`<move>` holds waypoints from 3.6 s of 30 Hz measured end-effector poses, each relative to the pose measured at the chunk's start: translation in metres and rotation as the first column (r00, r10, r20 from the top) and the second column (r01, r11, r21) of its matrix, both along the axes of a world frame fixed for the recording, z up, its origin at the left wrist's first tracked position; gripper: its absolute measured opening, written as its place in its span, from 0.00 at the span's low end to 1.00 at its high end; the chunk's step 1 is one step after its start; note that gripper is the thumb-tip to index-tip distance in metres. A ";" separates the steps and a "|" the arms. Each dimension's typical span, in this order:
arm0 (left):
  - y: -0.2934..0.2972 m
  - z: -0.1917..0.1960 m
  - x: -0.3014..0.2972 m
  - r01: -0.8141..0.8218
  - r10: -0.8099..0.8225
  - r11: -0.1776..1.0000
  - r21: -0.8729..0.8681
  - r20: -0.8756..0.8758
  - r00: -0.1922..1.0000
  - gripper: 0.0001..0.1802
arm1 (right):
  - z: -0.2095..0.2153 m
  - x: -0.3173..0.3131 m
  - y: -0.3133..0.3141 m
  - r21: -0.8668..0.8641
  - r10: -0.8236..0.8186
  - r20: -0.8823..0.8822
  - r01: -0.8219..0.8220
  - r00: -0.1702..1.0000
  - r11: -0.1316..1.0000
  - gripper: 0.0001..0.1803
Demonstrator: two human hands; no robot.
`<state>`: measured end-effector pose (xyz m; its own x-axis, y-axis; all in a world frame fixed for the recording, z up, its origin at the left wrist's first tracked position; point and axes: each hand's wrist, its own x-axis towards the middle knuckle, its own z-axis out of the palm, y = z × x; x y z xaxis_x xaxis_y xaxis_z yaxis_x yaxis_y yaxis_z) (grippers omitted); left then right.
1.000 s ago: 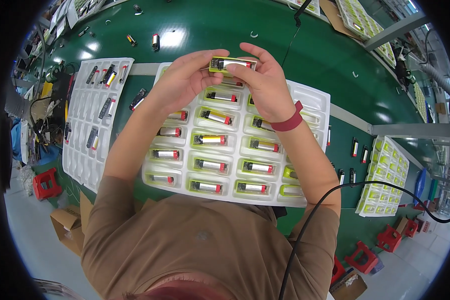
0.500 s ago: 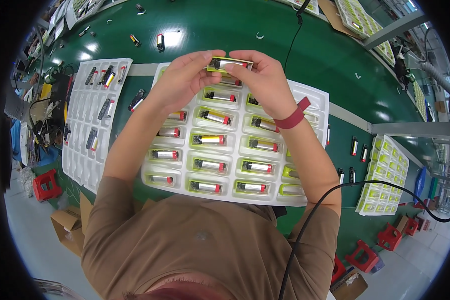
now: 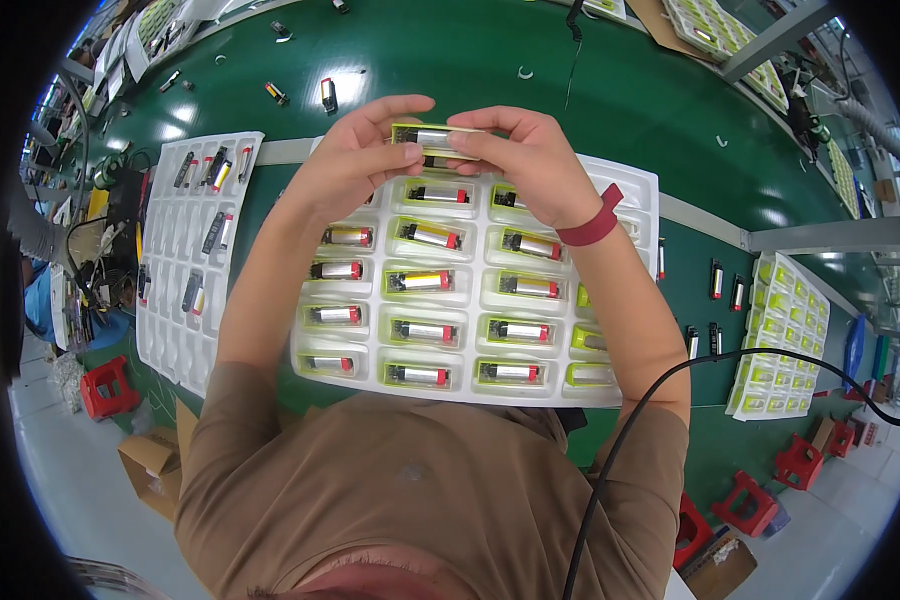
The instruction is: The person assembles small electronic components by placing small rectangular batteries into green plastic housings by hand, then organizes the assembled components into a white tray.
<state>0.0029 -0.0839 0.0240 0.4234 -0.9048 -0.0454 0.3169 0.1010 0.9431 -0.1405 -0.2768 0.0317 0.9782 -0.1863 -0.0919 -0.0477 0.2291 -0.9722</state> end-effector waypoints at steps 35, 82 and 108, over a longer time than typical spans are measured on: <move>0.003 0.002 -0.004 -0.165 0.126 0.986 0.023 0.544 0.829 0.15 | 0.018 -0.009 0.018 -0.752 -0.033 0.231 0.200 0.972 0.628 0.16; 0.026 0.039 -0.023 0.222 0.301 0.828 -0.515 0.741 0.600 0.28 | 0.051 -0.026 0.040 -0.617 0.413 0.740 0.780 0.531 0.105 0.23; 0.010 0.043 -0.031 -0.220 0.346 0.906 -0.361 0.337 0.876 0.20 | 0.023 0.005 0.064 -0.165 -0.296 0.479 0.416 0.827 0.894 0.16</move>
